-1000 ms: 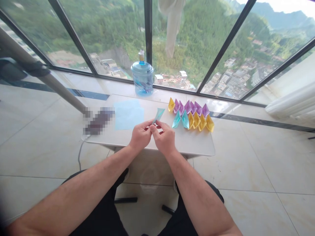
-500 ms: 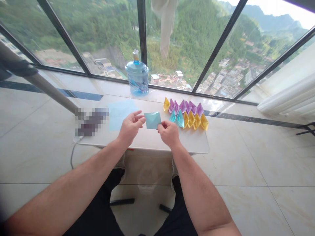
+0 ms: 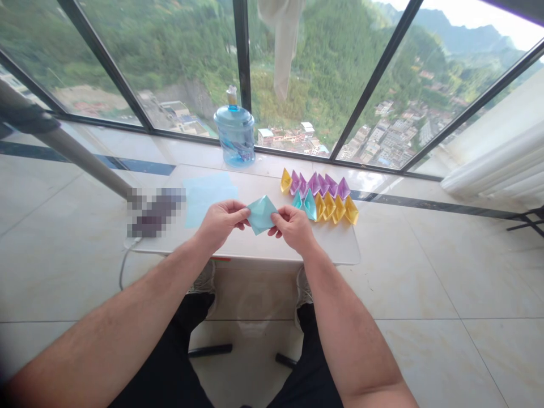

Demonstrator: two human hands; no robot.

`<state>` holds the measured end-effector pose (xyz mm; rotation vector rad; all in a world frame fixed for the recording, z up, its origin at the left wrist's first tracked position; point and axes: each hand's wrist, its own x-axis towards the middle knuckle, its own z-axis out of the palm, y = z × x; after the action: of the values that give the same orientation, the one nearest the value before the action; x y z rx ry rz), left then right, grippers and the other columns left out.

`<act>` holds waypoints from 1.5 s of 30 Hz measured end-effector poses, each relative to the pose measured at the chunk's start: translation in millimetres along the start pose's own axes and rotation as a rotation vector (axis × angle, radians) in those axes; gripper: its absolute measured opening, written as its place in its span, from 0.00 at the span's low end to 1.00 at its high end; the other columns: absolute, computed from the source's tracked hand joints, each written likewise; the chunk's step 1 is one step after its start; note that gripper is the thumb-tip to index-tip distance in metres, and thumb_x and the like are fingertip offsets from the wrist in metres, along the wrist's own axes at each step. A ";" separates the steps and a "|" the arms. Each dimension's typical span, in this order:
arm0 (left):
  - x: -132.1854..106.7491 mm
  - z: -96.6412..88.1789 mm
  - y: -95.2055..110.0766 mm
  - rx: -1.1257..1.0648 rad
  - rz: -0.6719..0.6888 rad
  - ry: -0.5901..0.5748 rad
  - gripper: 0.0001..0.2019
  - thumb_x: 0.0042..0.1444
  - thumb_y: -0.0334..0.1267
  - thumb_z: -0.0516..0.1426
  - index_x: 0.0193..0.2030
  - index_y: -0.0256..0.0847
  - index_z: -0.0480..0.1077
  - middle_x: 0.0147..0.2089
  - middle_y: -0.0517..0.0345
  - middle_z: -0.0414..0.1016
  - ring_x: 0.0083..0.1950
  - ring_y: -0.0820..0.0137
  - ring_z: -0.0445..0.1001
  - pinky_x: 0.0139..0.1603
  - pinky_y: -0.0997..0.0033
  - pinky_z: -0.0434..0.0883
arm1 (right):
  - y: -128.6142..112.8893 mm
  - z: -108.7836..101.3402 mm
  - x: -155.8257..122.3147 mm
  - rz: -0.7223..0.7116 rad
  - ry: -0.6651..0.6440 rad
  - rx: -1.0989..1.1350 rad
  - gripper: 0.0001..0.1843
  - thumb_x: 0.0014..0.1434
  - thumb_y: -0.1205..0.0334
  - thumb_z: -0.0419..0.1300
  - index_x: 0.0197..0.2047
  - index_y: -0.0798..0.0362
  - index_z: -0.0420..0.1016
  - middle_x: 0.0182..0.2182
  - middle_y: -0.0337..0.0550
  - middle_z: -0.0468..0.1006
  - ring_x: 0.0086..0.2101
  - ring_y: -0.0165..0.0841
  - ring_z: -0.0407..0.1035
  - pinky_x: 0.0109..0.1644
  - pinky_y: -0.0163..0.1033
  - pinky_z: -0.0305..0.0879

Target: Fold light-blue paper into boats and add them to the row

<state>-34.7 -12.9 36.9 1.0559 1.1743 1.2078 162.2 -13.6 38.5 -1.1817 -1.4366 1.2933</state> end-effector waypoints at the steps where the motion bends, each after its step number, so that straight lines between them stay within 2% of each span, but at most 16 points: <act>1: -0.2 0.1 0.2 0.000 0.002 -0.006 0.11 0.46 0.41 0.67 0.29 0.36 0.74 0.23 0.56 0.76 0.26 0.70 0.76 0.24 0.73 0.68 | -0.6 -0.4 -0.4 0.005 -0.020 0.014 0.23 0.54 0.41 0.68 0.33 0.54 0.74 0.21 0.40 0.80 0.21 0.31 0.74 0.23 0.33 0.68; 7: -3.6 1.2 4.8 -0.046 -0.045 -0.037 0.12 0.44 0.40 0.67 0.32 0.36 0.73 0.24 0.54 0.78 0.26 0.66 0.78 0.23 0.73 0.71 | -1.2 -3.7 0.1 -0.014 -0.046 0.049 0.21 0.54 0.43 0.69 0.33 0.55 0.81 0.21 0.41 0.80 0.21 0.29 0.73 0.23 0.33 0.69; 14: -5.7 -0.5 10.3 -0.109 -0.058 -0.043 0.11 0.42 0.37 0.66 0.33 0.36 0.75 0.26 0.53 0.80 0.28 0.65 0.80 0.25 0.73 0.73 | 3.9 -9.3 0.9 0.033 -0.067 0.190 0.21 0.48 0.50 0.73 0.43 0.52 0.86 0.25 0.41 0.82 0.26 0.33 0.77 0.32 0.41 0.78; 22: -6.5 -2.4 8.1 -0.206 -0.058 -0.040 0.08 0.43 0.35 0.65 0.31 0.36 0.74 0.25 0.55 0.78 0.29 0.65 0.80 0.28 0.70 0.76 | 1.8 -7.8 -2.5 0.009 -0.070 0.241 0.07 0.49 0.61 0.70 0.34 0.51 0.87 0.26 0.42 0.83 0.28 0.34 0.78 0.40 0.43 0.79; 31: -8.1 0.4 8.2 -0.183 -0.006 -0.014 0.06 0.43 0.35 0.63 0.29 0.37 0.72 0.25 0.59 0.76 0.28 0.68 0.78 0.29 0.69 0.76 | -2.7 -6.1 -2.6 -0.001 -0.049 0.168 0.09 0.48 0.63 0.65 0.33 0.51 0.86 0.27 0.41 0.84 0.28 0.34 0.78 0.39 0.43 0.79; 34: -8.7 2.8 5.6 -0.104 0.057 -0.017 0.10 0.43 0.37 0.66 0.32 0.38 0.72 0.24 0.62 0.75 0.26 0.71 0.75 0.28 0.71 0.75 | -5.3 -4.8 -3.9 -0.015 -0.031 0.091 0.10 0.48 0.64 0.62 0.32 0.51 0.86 0.25 0.40 0.83 0.28 0.33 0.77 0.38 0.41 0.77; 38: -8.2 5.0 2.9 -0.019 0.076 -0.003 0.17 0.42 0.39 0.69 0.40 0.36 0.75 0.23 0.63 0.74 0.25 0.74 0.71 0.28 0.73 0.72 | -3.0 -1.6 -4.9 -0.072 -0.022 -0.040 0.07 0.51 0.61 0.64 0.31 0.51 0.85 0.25 0.40 0.81 0.28 0.31 0.74 0.34 0.37 0.72; 40: -7.9 5.1 3.0 -0.013 0.066 -0.001 0.17 0.42 0.40 0.70 0.39 0.36 0.76 0.23 0.62 0.74 0.25 0.74 0.71 0.29 0.72 0.72 | -0.7 1.1 -4.4 -0.097 -0.003 -0.062 0.07 0.52 0.58 0.67 0.33 0.51 0.83 0.25 0.39 0.80 0.27 0.30 0.73 0.32 0.36 0.71; 43: -8.3 5.0 4.3 -0.011 0.060 -0.009 0.17 0.41 0.42 0.71 0.36 0.36 0.77 0.23 0.61 0.74 0.25 0.73 0.71 0.29 0.71 0.73 | 1.8 6.5 -2.4 -0.106 0.042 -0.034 0.13 0.52 0.53 0.69 0.39 0.51 0.80 0.27 0.38 0.81 0.27 0.30 0.73 0.33 0.37 0.70; 45: -8.9 5.3 4.8 -0.012 0.054 -0.014 0.17 0.41 0.43 0.71 0.35 0.36 0.77 0.23 0.62 0.74 0.25 0.73 0.72 0.30 0.71 0.73 | 3.5 9.7 -1.0 -0.100 0.060 -0.040 0.15 0.52 0.52 0.70 0.40 0.52 0.80 0.29 0.40 0.82 0.29 0.31 0.74 0.35 0.38 0.71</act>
<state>-29.9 -21.2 43.0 1.0915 1.1326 1.2463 153.2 -16.4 34.1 -1.1498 -1.4653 1.1567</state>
